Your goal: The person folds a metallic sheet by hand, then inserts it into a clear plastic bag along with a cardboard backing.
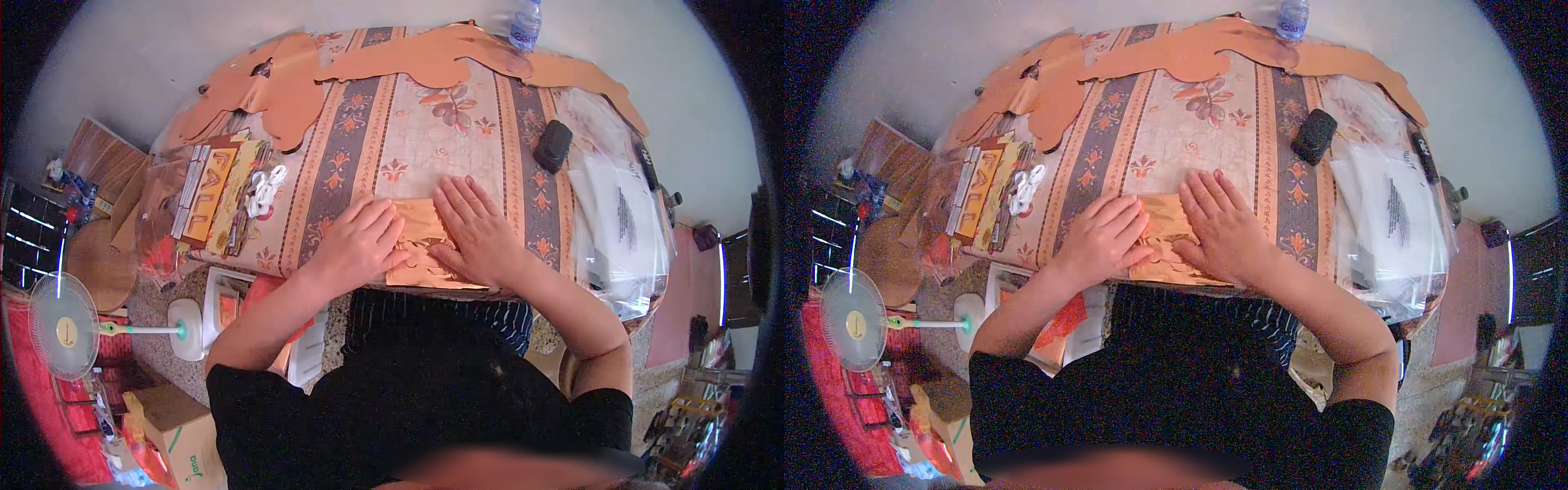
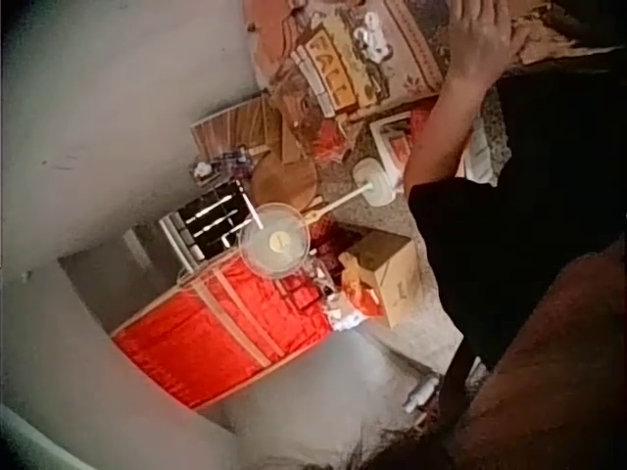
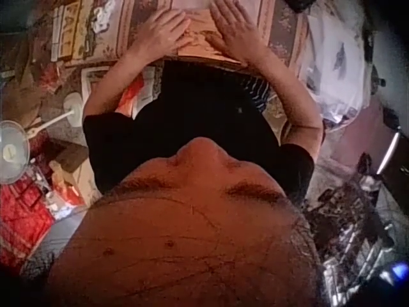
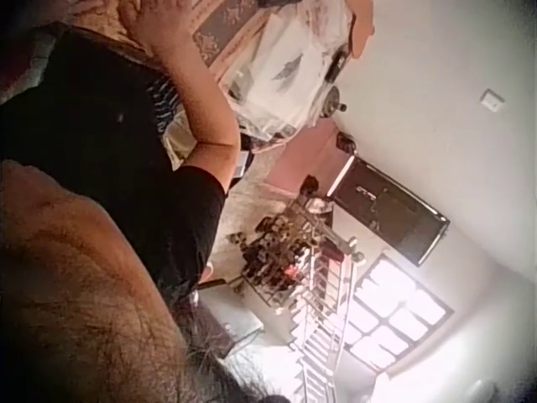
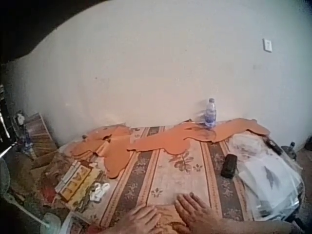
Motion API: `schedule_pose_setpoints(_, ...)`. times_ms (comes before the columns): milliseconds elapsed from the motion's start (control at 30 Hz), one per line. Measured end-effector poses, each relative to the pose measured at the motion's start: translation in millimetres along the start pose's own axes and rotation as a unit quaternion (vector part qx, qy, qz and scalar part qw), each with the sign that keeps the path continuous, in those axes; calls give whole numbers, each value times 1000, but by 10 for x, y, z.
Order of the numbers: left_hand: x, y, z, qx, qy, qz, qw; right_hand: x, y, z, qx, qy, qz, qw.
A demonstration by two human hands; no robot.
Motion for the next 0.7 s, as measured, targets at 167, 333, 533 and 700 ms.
schedule_pose_setpoints(167, -43, 22, 37, -1, -24, 23, 999, -7, -7, -2, 8, -5, -2, 1000)
schedule_pose_setpoints(333, -67, -11, 30, -3, 5, 25, 1000, -7, 2, 7, 7, -3, -10, 1000)
schedule_pose_setpoints(533, 23, -140, -158, -22, 12, 43, 999, 109, -28, 156, -8, -28, -28, 999)
schedule_pose_setpoints(700, 272, -170, -360, -18, 4, 77, 997, 286, -130, 390, -16, -49, 5, 999)
Point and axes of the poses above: each hand's wrist, its own x-axis towards the middle knuckle, its own y-axis out of the back of the hand, z = x × y, the point moved 6 cm from there along x, towards the middle knuckle, and after that the axes turned 1 degree about -x, right-handed, at the moved point
